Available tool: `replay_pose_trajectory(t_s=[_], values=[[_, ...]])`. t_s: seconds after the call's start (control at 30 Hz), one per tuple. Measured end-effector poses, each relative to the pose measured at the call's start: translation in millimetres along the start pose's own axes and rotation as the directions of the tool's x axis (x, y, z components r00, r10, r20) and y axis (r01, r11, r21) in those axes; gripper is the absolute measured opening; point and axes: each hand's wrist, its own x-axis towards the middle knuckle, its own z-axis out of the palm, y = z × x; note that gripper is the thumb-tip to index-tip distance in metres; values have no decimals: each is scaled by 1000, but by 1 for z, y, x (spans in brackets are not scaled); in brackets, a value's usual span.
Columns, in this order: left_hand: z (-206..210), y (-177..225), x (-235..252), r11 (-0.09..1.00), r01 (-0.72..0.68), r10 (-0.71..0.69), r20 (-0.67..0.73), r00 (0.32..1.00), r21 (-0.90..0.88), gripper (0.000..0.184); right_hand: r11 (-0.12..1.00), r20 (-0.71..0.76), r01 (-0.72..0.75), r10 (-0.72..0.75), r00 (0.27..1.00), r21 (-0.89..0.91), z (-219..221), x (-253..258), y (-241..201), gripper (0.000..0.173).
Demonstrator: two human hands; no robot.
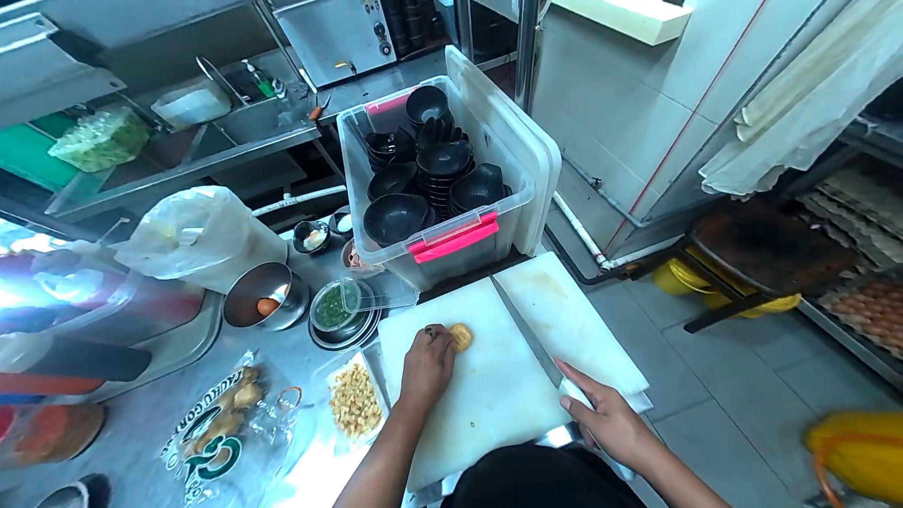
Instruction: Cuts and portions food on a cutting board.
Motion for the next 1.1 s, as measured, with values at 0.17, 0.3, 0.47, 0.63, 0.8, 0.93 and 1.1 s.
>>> replay_pose_trajectory(t_s=[0.17, 0.3, 0.47, 0.63, 0.8, 0.93, 1.1], values=[[0, 5, 6, 987, 148, -146, 34, 989, -55, 31, 1000, -3, -1, 1, 1000, -2, 0, 1, 2, 63], [-7, -2, 10, 977, 145, -130, 108, 986, -153, 35, 1000, 2, 0, 0, 1000, -6, -1, 2, 2, 63], [-32, -5, 27, 989, -67, 121, 451, 884, -133, 56, 1000, 15, -4, 4, 1000, -13, -3, 2, 0, 63], [-40, 9, 49, 977, -202, 188, 684, 705, -60, 65, 1000, 20, -5, 6, 1000, -15, -3, 3, -1, 63], [-37, 2, 57, 960, -274, 235, 696, 679, -57, 49, 1000, 4, 0, 0, 1000, 1, -1, 3, 2, 64], [-36, 5, 56, 961, -277, 205, 691, 693, -8, 46, 1000, -5, -3, 3, 1000, -2, -1, 2, 3, 64], [-25, 33, 34, 989, -2, -80, 551, 831, 145, 47, 1000, -1, -10, 10, 1000, -22, -1, 3, 1, 63]])
